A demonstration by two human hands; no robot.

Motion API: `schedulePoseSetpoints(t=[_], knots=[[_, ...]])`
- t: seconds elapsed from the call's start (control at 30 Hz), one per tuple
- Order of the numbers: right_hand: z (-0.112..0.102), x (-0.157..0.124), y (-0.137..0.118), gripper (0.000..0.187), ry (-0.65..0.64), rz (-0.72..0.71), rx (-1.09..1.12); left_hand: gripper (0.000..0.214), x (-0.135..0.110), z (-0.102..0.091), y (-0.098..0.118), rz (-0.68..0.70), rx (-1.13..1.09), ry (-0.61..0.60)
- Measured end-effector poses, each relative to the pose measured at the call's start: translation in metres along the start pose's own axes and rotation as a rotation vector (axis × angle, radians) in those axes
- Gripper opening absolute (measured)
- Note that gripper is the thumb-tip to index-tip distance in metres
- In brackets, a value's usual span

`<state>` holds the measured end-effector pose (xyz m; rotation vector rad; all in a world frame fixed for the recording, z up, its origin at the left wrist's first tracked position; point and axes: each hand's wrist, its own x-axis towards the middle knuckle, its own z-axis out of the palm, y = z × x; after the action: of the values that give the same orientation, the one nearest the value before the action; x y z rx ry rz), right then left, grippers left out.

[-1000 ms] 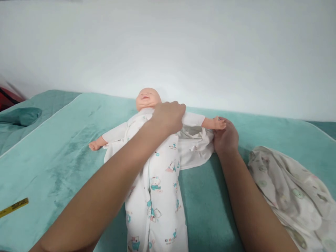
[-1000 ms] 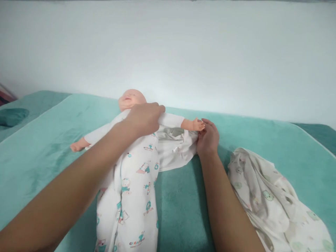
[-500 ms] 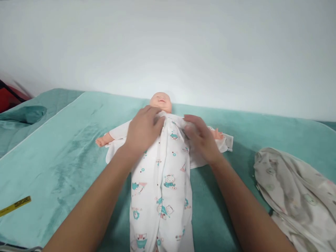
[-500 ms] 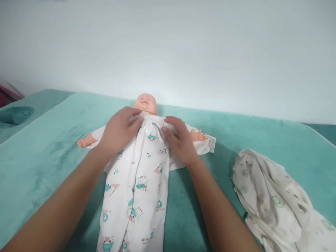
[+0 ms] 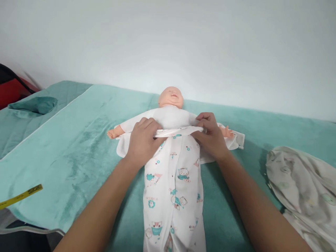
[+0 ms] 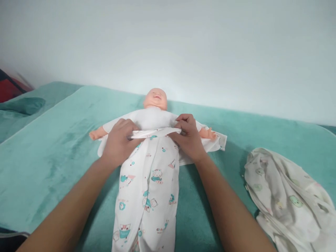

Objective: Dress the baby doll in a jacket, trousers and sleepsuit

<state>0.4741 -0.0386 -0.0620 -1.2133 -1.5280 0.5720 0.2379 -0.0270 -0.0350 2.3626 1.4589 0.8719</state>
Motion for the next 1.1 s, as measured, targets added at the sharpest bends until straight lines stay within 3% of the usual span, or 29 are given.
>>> schedulePoseSetpoints(t=[0.1,0.2,0.3,0.37,0.43,0.53,0.6,0.67,0.7,0.8,0.87,0.9,1.0,1.1], knots=[[-0.005,-0.006,-0.006,0.031,-0.021,0.073,0.123,0.026,-0.008,-0.005,-0.003,-0.123,0.005,-0.033],[-0.014,-0.012,-0.015,0.032,-0.171,0.208,0.041,0.031,-0.015,-0.027,-0.011,-0.146,-0.220,-0.281],[-0.023,-0.019,-0.027,0.032,-0.386,0.260,-0.060,0.057,-0.025,-0.046,-0.018,-0.081,-0.328,-0.482],[-0.025,-0.027,-0.035,0.040,-0.487,0.290,-0.122,0.056,-0.036,-0.045,-0.019,-0.062,-0.259,-0.442],[-0.022,-0.039,-0.040,0.041,-0.494,0.312,-0.221,0.034,-0.048,-0.034,-0.015,-0.041,-0.133,-0.341],[-0.010,-0.065,-0.044,0.030,-0.289,0.319,-0.366,0.014,-0.065,-0.018,-0.007,-0.106,-0.054,-0.215],[-0.004,-0.081,-0.046,0.027,-0.117,0.335,-0.375,0.017,-0.073,-0.017,-0.005,-0.192,-0.179,-0.195],[-0.002,-0.094,-0.050,0.026,-0.058,0.354,-0.306,0.033,-0.080,-0.026,-0.006,-0.198,-0.326,-0.267],[-0.003,-0.099,-0.053,0.027,-0.101,0.359,-0.263,0.043,-0.083,-0.032,-0.008,-0.162,-0.364,-0.328],[-0.009,-0.109,-0.065,0.041,-0.387,0.396,-0.196,0.060,-0.090,-0.048,-0.012,-0.012,-0.333,-0.461],[-0.010,-0.112,-0.074,0.039,-0.497,0.414,-0.263,0.049,-0.096,-0.051,-0.009,0.055,-0.234,-0.459],[-0.009,-0.113,-0.077,0.033,-0.491,0.412,-0.325,0.040,-0.098,-0.051,-0.006,0.069,-0.170,-0.434],[-0.002,-0.115,-0.084,0.019,-0.305,0.405,-0.438,0.018,-0.108,-0.043,0.004,-0.012,-0.046,-0.293],[0.002,-0.122,-0.088,0.015,-0.200,0.453,-0.383,0.013,-0.121,-0.036,0.009,-0.172,-0.184,-0.205]])
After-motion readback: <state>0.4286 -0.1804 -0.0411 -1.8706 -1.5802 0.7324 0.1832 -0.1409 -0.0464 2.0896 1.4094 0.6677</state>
